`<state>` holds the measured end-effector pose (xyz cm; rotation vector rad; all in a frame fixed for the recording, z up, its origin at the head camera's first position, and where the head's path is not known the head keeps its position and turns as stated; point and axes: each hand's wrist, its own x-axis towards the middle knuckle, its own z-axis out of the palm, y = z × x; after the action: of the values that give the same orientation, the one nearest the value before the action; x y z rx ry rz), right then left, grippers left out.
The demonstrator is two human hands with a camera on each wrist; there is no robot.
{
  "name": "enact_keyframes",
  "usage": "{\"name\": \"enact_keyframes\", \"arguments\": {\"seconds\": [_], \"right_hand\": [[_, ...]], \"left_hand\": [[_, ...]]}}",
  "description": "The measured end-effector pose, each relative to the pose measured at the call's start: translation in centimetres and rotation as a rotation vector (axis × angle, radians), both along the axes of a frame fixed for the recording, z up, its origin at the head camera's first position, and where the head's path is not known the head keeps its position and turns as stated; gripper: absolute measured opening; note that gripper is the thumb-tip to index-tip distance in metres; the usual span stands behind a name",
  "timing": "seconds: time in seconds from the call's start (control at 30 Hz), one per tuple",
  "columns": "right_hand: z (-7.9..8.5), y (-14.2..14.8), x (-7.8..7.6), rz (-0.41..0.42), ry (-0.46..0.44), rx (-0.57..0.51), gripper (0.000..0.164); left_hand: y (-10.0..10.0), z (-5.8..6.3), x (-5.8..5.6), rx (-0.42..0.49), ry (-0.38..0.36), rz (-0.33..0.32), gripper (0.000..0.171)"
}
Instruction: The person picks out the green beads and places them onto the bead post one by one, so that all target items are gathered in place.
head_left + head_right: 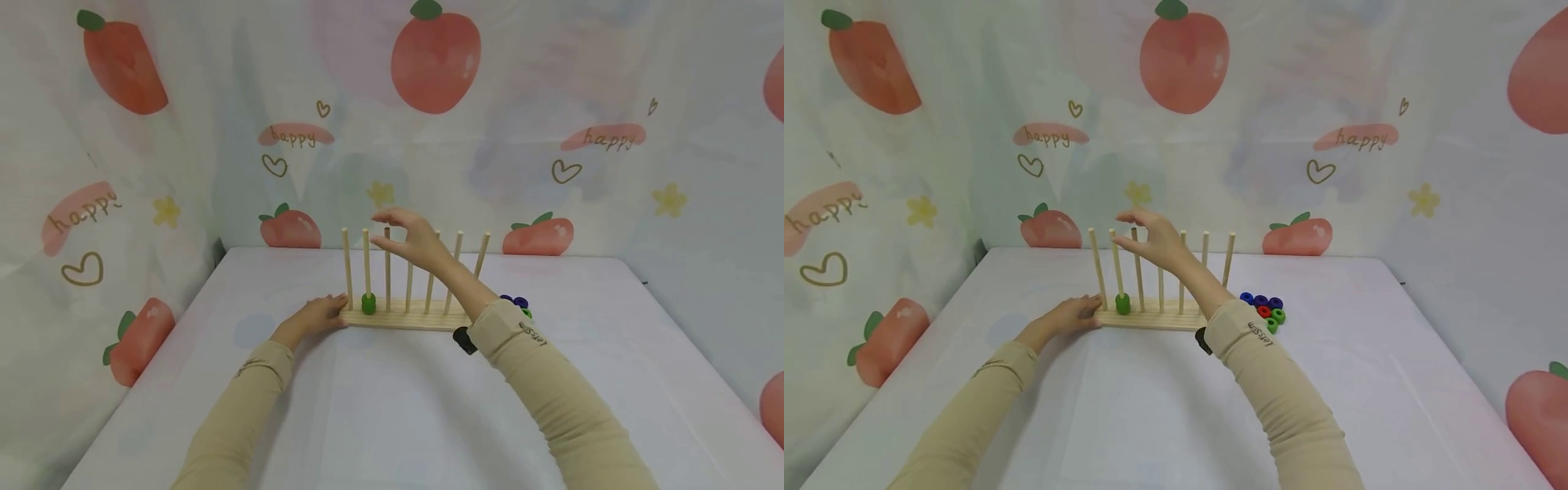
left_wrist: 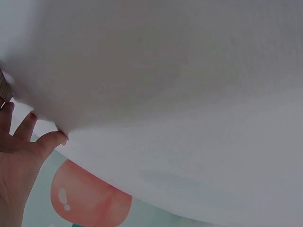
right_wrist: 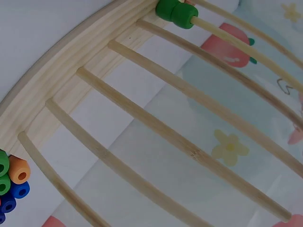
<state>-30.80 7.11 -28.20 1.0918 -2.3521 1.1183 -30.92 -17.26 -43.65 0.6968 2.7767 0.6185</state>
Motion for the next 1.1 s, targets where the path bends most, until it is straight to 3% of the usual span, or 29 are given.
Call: {"name": "enact_keyframes", "arguments": {"seconds": [0.43, 0.9, 1.1], "right_hand": [[-0.8, 2.2, 1.6, 0.013, 0.095, -0.05, 0.031], [-1.7, 4.2, 3.1, -0.007, 0.136, -0.09, 0.031], [-2.7, 5.6, 3.8, -0.05, 0.106, -0.07, 0.031]], "left_hand": [[0.1, 0.4, 0.2, -0.004, 0.022, -0.016, 0.063], [0.2, 0.4, 0.0, -0.007, 0.006, -0.025, 0.063], [0.2, 0.3, 0.0, -0.02, 0.008, -0.025, 0.064]]}}
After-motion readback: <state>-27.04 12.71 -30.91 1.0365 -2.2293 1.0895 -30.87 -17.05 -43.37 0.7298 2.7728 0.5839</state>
